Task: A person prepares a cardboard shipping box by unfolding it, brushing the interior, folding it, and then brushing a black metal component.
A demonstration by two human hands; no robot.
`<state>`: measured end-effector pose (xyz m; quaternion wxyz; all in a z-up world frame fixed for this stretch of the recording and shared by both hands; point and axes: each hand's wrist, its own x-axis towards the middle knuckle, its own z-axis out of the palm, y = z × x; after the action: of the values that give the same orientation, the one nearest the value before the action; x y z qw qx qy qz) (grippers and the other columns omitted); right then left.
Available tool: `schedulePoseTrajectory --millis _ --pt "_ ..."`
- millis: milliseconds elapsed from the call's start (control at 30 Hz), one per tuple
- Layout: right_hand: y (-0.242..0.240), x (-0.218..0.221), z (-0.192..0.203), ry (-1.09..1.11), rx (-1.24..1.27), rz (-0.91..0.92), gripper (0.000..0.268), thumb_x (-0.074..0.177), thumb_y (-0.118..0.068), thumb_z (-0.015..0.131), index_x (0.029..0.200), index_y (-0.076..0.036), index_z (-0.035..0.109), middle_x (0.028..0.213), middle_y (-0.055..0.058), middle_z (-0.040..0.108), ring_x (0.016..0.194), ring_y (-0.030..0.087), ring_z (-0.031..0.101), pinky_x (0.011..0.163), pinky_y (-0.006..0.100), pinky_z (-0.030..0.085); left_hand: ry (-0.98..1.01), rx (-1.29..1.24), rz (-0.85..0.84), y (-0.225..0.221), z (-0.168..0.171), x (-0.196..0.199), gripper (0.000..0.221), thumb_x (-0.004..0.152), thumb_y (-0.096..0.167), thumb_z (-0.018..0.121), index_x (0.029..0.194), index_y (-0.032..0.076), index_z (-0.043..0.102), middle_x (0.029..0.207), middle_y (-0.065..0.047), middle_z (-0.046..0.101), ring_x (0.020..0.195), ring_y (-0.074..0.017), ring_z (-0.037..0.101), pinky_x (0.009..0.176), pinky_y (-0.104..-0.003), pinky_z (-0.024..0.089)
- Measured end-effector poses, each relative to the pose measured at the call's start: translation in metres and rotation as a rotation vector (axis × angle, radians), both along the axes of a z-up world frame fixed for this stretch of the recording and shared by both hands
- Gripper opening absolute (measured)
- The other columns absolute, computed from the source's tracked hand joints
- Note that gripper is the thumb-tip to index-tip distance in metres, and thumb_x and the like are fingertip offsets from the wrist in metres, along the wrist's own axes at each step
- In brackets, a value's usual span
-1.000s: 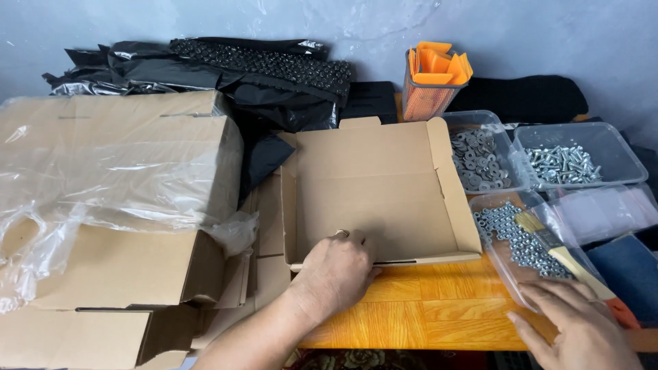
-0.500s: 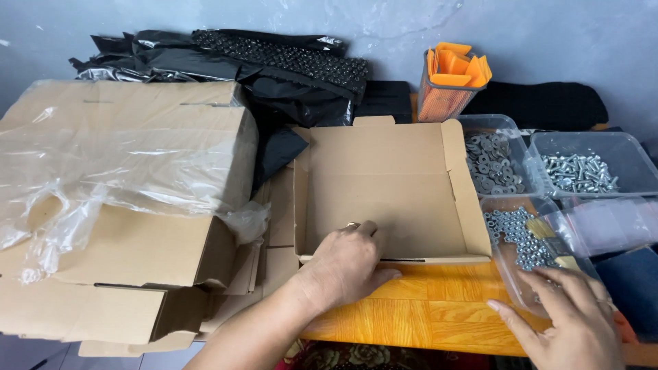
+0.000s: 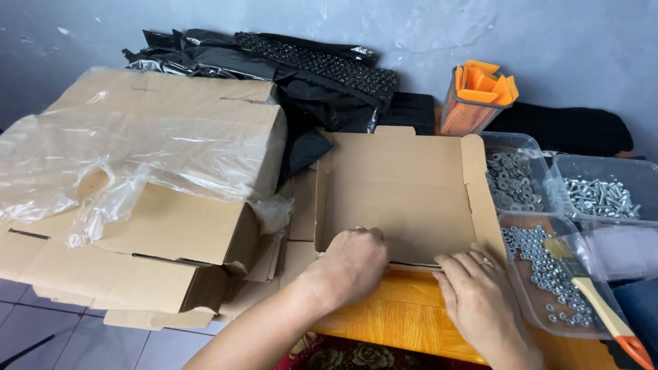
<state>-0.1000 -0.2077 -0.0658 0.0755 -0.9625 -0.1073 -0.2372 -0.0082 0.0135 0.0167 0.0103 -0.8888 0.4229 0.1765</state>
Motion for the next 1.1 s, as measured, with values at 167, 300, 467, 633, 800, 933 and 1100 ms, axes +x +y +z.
schedulePoseTrajectory --millis 167,300,467,633,800,933,1100 --pt "-0.002 0.006 -0.003 0.114 -0.020 -0.061 0.022 0.089 -0.031 0.069 0.100 -0.012 0.073 0.093 0.003 0.074 0.086 0.026 0.068 0.085 0.044 0.052 -0.047 -0.057 -0.042 -0.006 -0.008 0.004 0.032 0.089 -0.007 0.049 0.076 0.007 0.075 0.071 -0.010 0.070 0.064 -0.0225 0.071 0.057 -0.038 0.062" --pt "-0.003 0.010 -0.006 0.158 -0.047 -0.112 0.011 0.085 -0.026 0.075 0.088 -0.017 0.071 0.085 -0.001 0.073 0.079 0.025 0.068 0.079 0.044 0.054 0.118 0.019 0.100 -0.004 0.040 0.001 0.030 0.095 0.027 0.054 0.094 0.005 0.074 0.094 -0.012 0.071 0.085 -0.0271 0.070 0.080 -0.043 0.058" --pt "-0.003 0.000 -0.006 0.010 0.027 0.009 0.009 0.083 -0.017 0.078 0.089 -0.012 0.073 0.080 0.001 0.064 0.073 0.026 0.061 0.069 0.045 0.051 -0.180 -0.175 0.321 0.008 0.035 0.036 0.051 0.106 0.056 0.054 0.111 0.006 0.064 0.097 -0.012 0.069 0.085 -0.0278 0.069 0.065 -0.041 0.061" --pt "-0.001 -0.007 -0.005 -0.030 0.007 0.023 0.014 0.085 -0.018 0.073 0.098 -0.011 0.076 0.089 0.001 0.068 0.083 0.027 0.064 0.076 0.047 0.053 -0.008 -0.216 0.530 -0.001 -0.001 0.107 0.051 0.101 0.036 0.062 0.141 0.006 0.056 0.149 -0.021 0.041 0.135 -0.0475 0.043 0.110 -0.051 0.043" --pt "-0.004 -0.006 0.000 -0.021 0.029 0.033 0.014 0.091 -0.021 0.067 0.100 -0.013 0.075 0.092 0.000 0.070 0.083 0.026 0.065 0.078 0.044 0.051 -0.389 -0.260 0.547 -0.003 -0.054 0.145 0.075 0.080 0.046 0.082 0.132 -0.001 0.057 0.137 -0.021 0.040 0.124 -0.0471 0.045 0.101 -0.048 0.048" --pt "-0.007 -0.006 0.000 0.014 0.060 0.036 0.017 0.091 -0.020 0.067 0.102 -0.011 0.077 0.093 0.002 0.071 0.085 0.026 0.065 0.080 0.043 0.049 -0.692 -0.251 0.758 0.002 -0.053 0.145 0.056 0.078 0.029 0.070 0.127 0.007 0.058 0.121 -0.015 0.054 0.115 -0.0391 0.055 0.082 -0.046 0.056" --pt "-0.007 -0.009 -0.007 -0.026 0.059 0.047 0.019 0.086 -0.011 0.070 0.103 -0.011 0.077 0.095 0.001 0.071 0.086 0.026 0.065 0.078 0.043 0.052 -0.244 -0.370 0.785 0.014 -0.048 0.148 0.038 0.082 0.012 0.058 0.119 0.002 0.054 0.105 -0.017 0.073 0.093 -0.0401 0.074 0.073 -0.049 0.061"
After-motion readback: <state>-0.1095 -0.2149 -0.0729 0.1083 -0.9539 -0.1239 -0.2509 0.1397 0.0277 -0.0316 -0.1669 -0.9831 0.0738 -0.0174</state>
